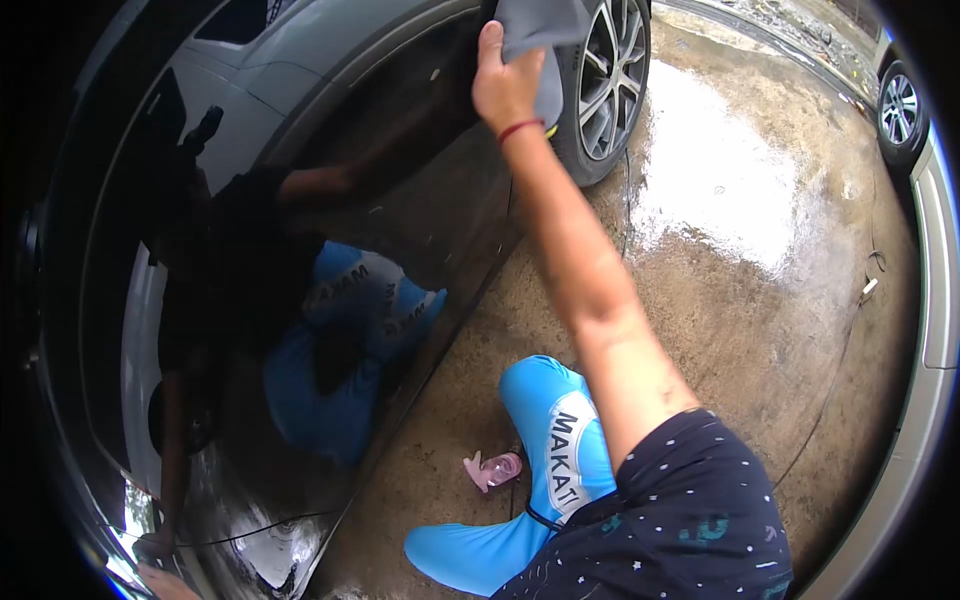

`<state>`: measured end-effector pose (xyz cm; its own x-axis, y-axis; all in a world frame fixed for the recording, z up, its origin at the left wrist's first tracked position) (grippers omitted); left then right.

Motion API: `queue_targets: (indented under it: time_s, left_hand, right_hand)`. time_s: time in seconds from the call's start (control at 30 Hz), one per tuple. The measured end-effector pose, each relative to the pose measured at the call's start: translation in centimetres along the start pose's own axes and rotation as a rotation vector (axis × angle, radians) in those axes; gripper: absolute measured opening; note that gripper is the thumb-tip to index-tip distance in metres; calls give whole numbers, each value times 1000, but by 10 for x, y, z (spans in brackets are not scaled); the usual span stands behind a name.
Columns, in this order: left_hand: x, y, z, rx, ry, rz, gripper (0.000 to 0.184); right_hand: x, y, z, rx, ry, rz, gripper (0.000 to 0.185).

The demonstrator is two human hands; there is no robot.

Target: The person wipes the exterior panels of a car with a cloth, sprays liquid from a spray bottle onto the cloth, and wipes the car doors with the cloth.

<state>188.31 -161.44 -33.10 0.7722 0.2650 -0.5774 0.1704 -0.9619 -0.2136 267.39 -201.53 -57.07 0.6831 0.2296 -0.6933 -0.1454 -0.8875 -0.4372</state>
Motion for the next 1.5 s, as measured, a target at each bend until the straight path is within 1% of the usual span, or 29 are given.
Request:
queue_targets:
  time_s: [0.03, 0.07, 0.13, 0.17, 0.2, 0.23, 0.33, 0.4, 0.5, 0.53, 0.63, 0.77, 0.83, 0.93, 0.97, 1.03, 1.07, 1.1, 1.13, 1.17, 1.2, 1.23, 1.27, 1.3, 1.37, 1.4, 1.43, 1.47, 1.5]
  left_hand:
    - [-1, -2, 1, 1, -3, -3, 20]
    - [0, -4, 2, -1, -5, 1, 20]
    - [-2, -7, 7, -7, -9, -5, 20]
    - [-3, -8, 6, -8, -32, -3, 19]
    - [-4, -11, 6, -7, -51, -3, 19]
    - [-5, -10, 8, -8, -58, -4, 19]
    - [-9, -12, 15, -23, -87, -14, 19]
    - [-5, -12, 18, -33, -105, -27, 19]
    - [-3, -15, 21, -55, -167, -80, 18]
    - [1, -18, 24, -49, -173, -59, 18]
    - [19, -13, 11, 123, 56, 340, 16]
    - [-9, -61, 34, -190, 94, 267, 26]
    - [-16, -67, 39, -305, 125, 270, 32]
    - [-17, -71, 42, -497, 190, 265, 41]
    - [-18, -75, 42, -521, 177, 250, 45]
    - [-32, -99, 58, -367, -27, 93, 46]
    - [-34, -103, 61, -365, -9, 68, 47]
    - [-31, -100, 58, -379, 66, 139, 47]
    - [-30, -96, 56, -387, 144, 211, 47]
    - [-37, -109, 62, -346, 121, 231, 47]
    - [-31, -97, 54, -407, 248, 322, 47]
    - [-37, -110, 53, -319, 87, 333, 47]
    - [-51, -127, 68, -406, 174, 373, 46]
    - [-53, -126, 70, -449, 125, 261, 44]
    - [-59, -135, 77, -296, 22, 204, 42]
    - [-42, -109, 60, -368, 280, 332, 44]
    - [-21, -75, 42, -430, 396, 346, 47]
    - [-19, -76, 43, -308, 346, 369, 54]
    - [49, 18, -9, -44, 210, 364, 43]
  right_hand:
    - [-1, -14, 42, -21, -97, 18, 56]
    - [-11, -26, 111, -107, -63, 87, 62]
    - [-58, -46, 271, -543, 83, 142, 75]
    - [-78, -45, 338, -813, 199, 94, 81]
    - [-84, -32, 379, -892, 696, 232, 71]
    - [-80, -33, 359, -891, 561, 69, 71]
    - [-49, -27, 218, -566, 448, 139, 84]
    - [-27, -16, 90, -260, 467, 426, 81]
    - [41, 6, 20, 30, -228, 175, 52]
    - [89, 6, 65, 51, -261, 199, 60]
    - [94, 29, 174, -3, -277, -12, 75]
    - [126, 47, 238, 212, -1008, -423, 75]
    - [136, 38, 169, 108, -605, -210, 72]
    - [65, 23, 88, 40, 147, 148, 61]
    - [57, 18, 90, 55, 214, 148, 58]
    - [79, 25, 142, 103, -101, -25, 64]
    - [92, 34, 197, 102, -579, -241, 68]
    - [79, 34, 248, 128, -903, -179, 68]
    - [89, 29, 313, 173, -946, -226, 66]
    - [121, 24, 403, 24, -1085, -359, 63]
    - [123, 19, 430, 10, -1095, -361, 63]
    - [101, 15, 434, 30, -793, -184, 57]
    - [97, 14, 426, 37, -757, -133, 57]
    - [96, 18, 384, 68, -773, -164, 57]
    - [115, 40, 279, 152, -726, -266, 57]
    - [149, 58, 226, 108, -668, -140, 63]
    - [150, 63, 185, 156, -840, -248, 64]
    - [173, 67, 171, 207, -801, -363, 62]
    - [161, 54, 189, 174, -836, -417, 62]
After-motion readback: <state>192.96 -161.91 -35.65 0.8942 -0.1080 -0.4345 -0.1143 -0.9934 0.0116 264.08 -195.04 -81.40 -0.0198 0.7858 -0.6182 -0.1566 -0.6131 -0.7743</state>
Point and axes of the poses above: each hand's wrist, its own z-axis away from the middle knuckle, its own y-axis out of the back of the hand, x = y × z, the point moved 3 cm from there along -z, towards the middle knuckle, and after that the axes turned 5 degrees about x, right-handed, at the moved point
